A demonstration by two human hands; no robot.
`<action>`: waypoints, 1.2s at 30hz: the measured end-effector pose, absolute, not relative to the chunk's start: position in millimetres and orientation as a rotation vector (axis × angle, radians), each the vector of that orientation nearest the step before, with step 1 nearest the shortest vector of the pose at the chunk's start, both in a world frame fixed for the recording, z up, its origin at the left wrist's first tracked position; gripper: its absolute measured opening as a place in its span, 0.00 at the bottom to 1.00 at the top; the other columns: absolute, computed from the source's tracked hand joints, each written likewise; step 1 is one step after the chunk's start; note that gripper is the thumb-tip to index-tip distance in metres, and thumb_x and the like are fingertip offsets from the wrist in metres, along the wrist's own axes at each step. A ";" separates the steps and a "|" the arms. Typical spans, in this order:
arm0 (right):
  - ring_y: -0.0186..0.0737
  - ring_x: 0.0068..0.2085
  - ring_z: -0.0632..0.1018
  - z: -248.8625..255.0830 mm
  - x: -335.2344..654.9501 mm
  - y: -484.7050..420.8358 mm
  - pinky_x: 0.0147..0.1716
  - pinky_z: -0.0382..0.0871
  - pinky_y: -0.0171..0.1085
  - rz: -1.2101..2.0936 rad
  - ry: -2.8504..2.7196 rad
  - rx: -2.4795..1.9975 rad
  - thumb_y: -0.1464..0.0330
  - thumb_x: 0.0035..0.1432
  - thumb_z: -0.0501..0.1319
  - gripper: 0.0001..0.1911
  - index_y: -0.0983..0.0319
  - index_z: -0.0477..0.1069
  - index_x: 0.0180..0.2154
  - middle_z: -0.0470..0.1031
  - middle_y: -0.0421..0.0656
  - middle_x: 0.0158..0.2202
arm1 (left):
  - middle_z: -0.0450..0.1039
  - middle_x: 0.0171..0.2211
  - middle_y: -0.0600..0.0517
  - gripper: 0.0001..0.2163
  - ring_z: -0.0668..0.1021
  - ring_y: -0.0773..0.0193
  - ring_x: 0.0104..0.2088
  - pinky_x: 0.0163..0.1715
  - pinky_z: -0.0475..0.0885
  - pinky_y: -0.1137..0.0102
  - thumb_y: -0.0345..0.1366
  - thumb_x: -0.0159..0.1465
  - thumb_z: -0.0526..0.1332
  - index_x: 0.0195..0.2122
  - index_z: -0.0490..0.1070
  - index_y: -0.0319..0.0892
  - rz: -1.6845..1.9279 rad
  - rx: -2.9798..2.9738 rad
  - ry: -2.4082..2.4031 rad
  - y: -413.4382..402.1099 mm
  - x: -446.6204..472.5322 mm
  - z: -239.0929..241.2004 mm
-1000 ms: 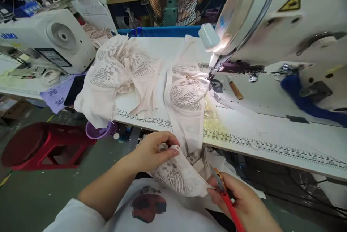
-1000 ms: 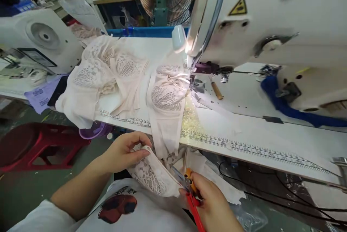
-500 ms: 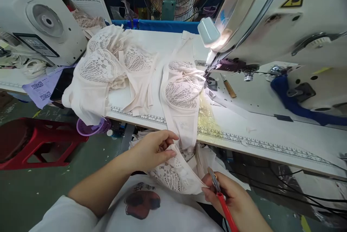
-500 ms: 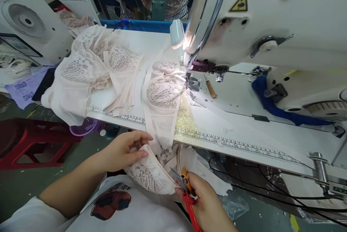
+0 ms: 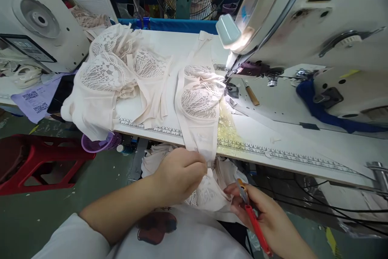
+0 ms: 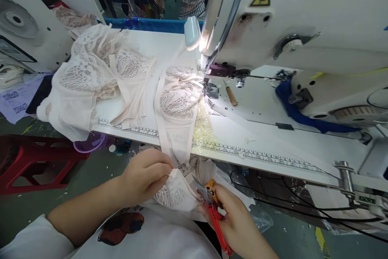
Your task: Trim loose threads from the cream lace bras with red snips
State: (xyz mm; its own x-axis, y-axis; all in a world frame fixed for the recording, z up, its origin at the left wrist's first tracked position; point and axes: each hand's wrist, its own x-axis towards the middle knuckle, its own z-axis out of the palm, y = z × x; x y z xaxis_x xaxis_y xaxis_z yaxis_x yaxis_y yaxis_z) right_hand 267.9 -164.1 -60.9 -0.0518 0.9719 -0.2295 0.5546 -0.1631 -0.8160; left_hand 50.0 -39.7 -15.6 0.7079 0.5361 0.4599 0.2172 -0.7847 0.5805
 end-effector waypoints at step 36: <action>0.31 0.24 0.50 -35.6 274.7 -128.3 0.21 0.44 0.33 1.552 -1.885 -1.467 0.42 0.41 0.63 0.34 0.59 0.45 0.21 0.48 0.33 0.22 | 0.68 0.29 0.50 0.08 0.72 0.66 0.30 0.30 0.71 0.74 0.21 0.60 0.51 0.33 0.62 0.41 0.889 2.286 0.425 -32.6 54.9 -24.2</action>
State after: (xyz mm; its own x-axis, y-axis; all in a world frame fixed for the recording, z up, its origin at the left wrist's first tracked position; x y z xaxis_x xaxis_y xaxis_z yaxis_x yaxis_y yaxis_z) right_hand 274.7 -128.3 -35.6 -0.4381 0.8247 -0.3577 0.5096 -0.0999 -0.8546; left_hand 54.9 -32.6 -24.2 0.7188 0.4980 0.4851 0.0645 -0.7425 0.6668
